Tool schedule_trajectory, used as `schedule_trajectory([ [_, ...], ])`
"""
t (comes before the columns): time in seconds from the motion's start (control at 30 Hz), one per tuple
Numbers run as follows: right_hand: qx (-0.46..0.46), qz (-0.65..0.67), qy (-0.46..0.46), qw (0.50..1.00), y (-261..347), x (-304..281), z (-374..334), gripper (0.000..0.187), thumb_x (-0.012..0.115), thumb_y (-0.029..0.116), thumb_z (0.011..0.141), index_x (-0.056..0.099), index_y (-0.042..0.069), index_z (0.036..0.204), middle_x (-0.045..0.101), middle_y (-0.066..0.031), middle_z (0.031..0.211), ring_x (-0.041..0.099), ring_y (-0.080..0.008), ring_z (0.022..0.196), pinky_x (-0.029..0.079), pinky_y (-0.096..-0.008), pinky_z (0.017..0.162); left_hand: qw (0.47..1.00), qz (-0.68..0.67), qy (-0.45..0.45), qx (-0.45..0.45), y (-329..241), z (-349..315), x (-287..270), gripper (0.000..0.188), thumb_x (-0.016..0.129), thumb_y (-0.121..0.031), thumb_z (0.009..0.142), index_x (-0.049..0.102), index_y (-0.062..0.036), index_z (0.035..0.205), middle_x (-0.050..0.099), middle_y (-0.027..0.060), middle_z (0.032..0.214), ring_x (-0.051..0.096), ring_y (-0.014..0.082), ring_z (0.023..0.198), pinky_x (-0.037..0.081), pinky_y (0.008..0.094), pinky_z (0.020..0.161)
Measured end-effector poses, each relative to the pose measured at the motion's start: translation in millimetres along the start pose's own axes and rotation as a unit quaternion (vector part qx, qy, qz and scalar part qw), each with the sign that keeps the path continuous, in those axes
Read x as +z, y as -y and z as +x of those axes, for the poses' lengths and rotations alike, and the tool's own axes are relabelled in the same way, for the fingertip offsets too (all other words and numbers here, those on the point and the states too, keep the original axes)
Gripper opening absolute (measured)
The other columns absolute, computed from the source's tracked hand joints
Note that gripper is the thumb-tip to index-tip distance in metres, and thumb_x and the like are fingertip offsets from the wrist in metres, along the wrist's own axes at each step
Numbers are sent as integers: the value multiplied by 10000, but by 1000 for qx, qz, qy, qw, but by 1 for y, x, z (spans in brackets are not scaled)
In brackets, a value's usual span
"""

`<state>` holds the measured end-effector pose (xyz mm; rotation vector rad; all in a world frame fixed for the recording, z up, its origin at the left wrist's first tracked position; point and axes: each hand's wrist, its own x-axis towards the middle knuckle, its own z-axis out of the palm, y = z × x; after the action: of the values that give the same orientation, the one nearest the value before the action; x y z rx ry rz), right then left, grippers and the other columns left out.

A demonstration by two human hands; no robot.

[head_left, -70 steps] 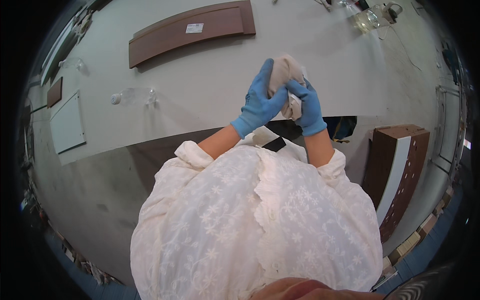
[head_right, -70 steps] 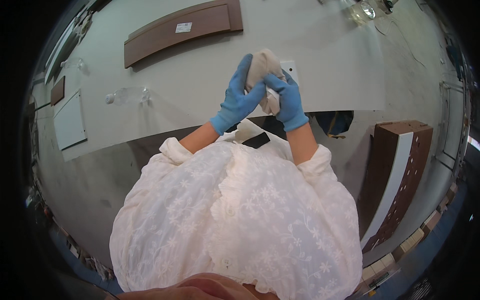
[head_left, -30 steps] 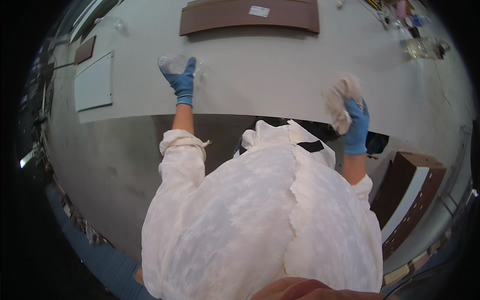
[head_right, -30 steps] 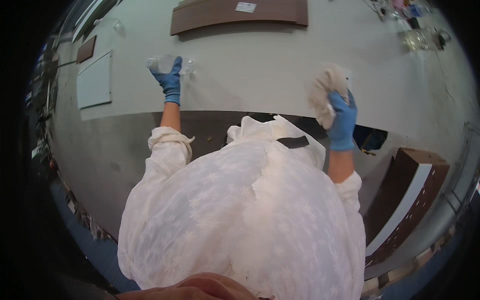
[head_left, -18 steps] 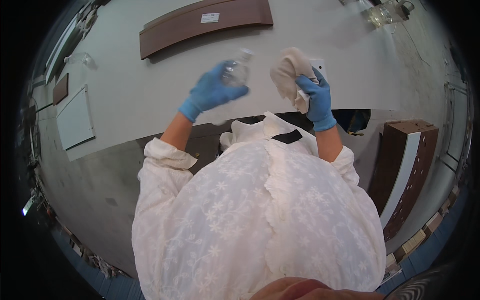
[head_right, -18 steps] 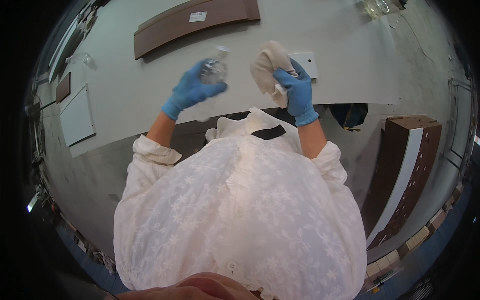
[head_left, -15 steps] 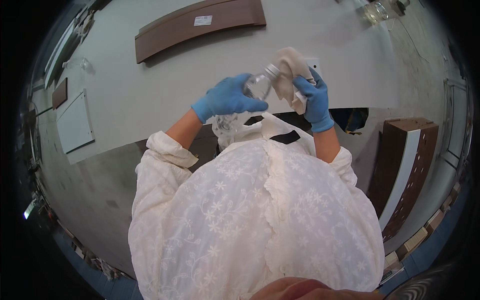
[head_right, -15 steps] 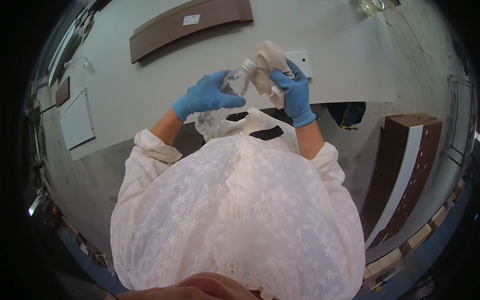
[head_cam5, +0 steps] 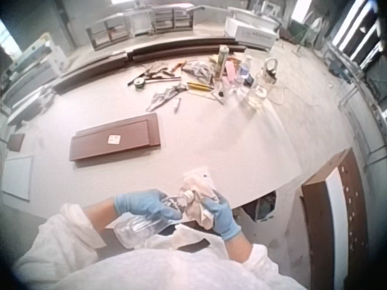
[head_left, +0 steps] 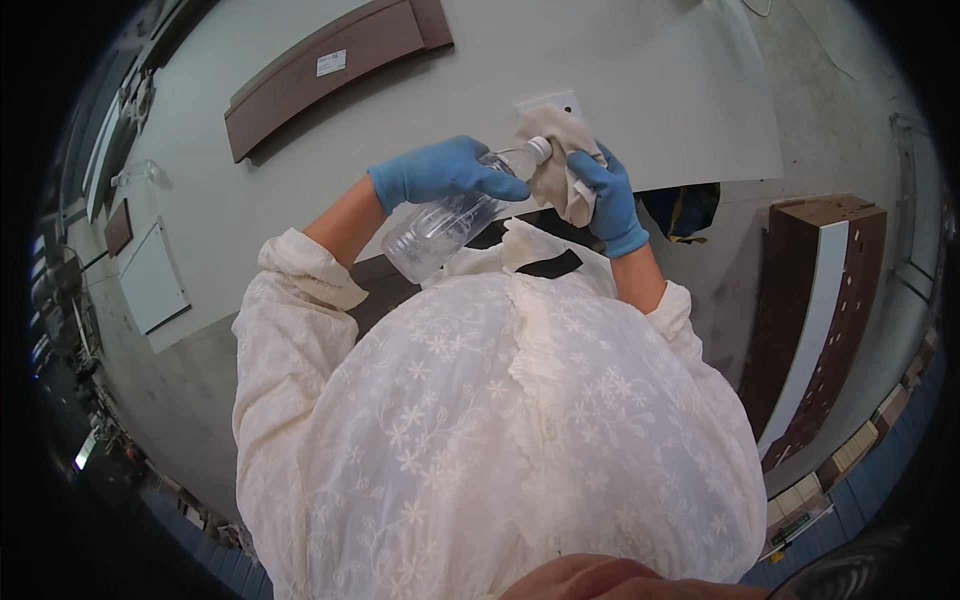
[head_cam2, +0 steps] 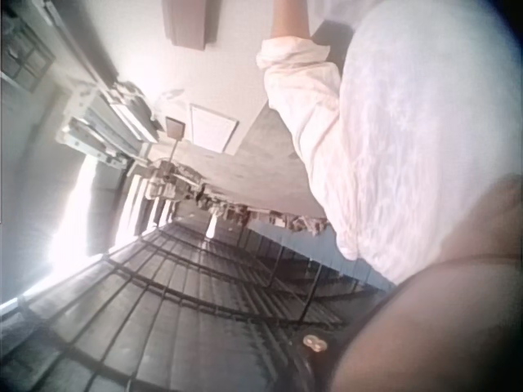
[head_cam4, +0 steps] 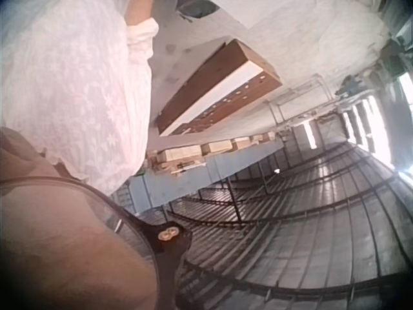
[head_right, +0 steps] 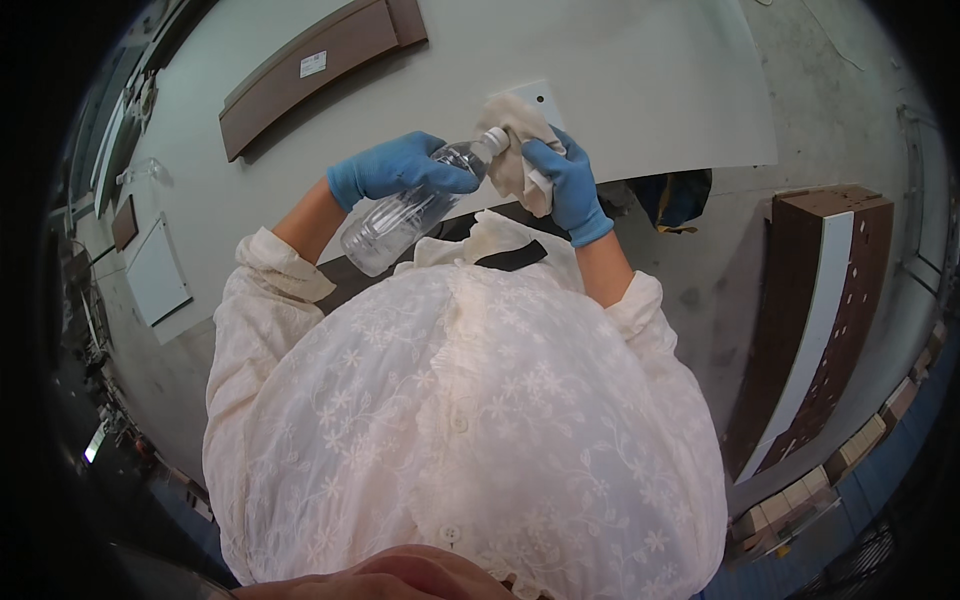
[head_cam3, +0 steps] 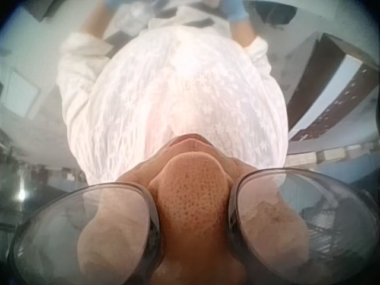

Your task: The person applies adhesive to white rectangular panels and wipes them with a cloth. They then place the panels onto a large brown board and arrange smaller brown pieces. The person also wipes a small white square piece with holes using a cloth and liquid from a bottle.

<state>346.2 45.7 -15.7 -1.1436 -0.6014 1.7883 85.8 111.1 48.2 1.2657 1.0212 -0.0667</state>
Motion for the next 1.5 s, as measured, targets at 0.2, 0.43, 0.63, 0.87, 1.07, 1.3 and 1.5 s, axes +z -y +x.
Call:
schedule_trajectory([
  [0.2,10,2,27,1000,0,-19,9,421,660,207,983,624,-28,1331,687,-95,1194,675,-178,1042,552,-313,914,997,67,-2,-45,-13,8,6,559,846,-488,796,765,-5,1065,737,74,859,686,170,752,564,314,736],
  [0.43,73,191,112,972,-3,-42,28,354,621,231,1015,644,-9,1274,692,-89,1150,680,-182,1017,565,-333,889,983,120,-137,2,12,8,23,805,882,-457,761,601,-11,1370,724,135,1116,710,207,987,570,322,896],
  [0.63,49,130,23,990,9,-85,44,265,646,229,1017,658,14,1172,681,-73,1073,677,-164,975,565,-320,848,928,43,-368,31,80,7,21,812,920,-316,791,527,-14,1435,687,127,1260,665,207,1156,547,358,1000],
  [0.87,-113,-167,-134,970,34,-93,54,395,713,144,964,663,-19,1320,711,-55,1162,666,-123,989,547,-281,875,777,-91,-591,198,138,21,-12,740,893,-87,812,492,-27,1431,652,124,1321,650,214,1175,538,364,1062],
  [1.07,-307,-506,-94,801,10,-84,75,475,751,111,878,658,28,1336,695,-136,1312,713,-258,1094,586,-372,892,728,-91,-637,237,144,36,4,839,907,-147,804,423,-28,1478,596,138,1361,607,226,1223,515,357,1071],
  [1.3,-366,-741,-5,563,-29,-77,83,585,777,182,790,640,93,1351,548,-173,1524,567,-398,1360,565,-451,971,692,-41,-698,182,159,38,32,930,895,-179,813,347,14,1539,532,185,1444,514,301,1356,437,431,1147],
  [1.5,-362,-733,7,576,-30,-77,78,564,777,198,799,642,82,1334,562,-205,1486,580,-435,1312,554,-472,964,719,67,-672,164,107,83,137,941,847,-245,809,357,27,1565,398,235,1579,330,419,1514,253,535,1246],
])
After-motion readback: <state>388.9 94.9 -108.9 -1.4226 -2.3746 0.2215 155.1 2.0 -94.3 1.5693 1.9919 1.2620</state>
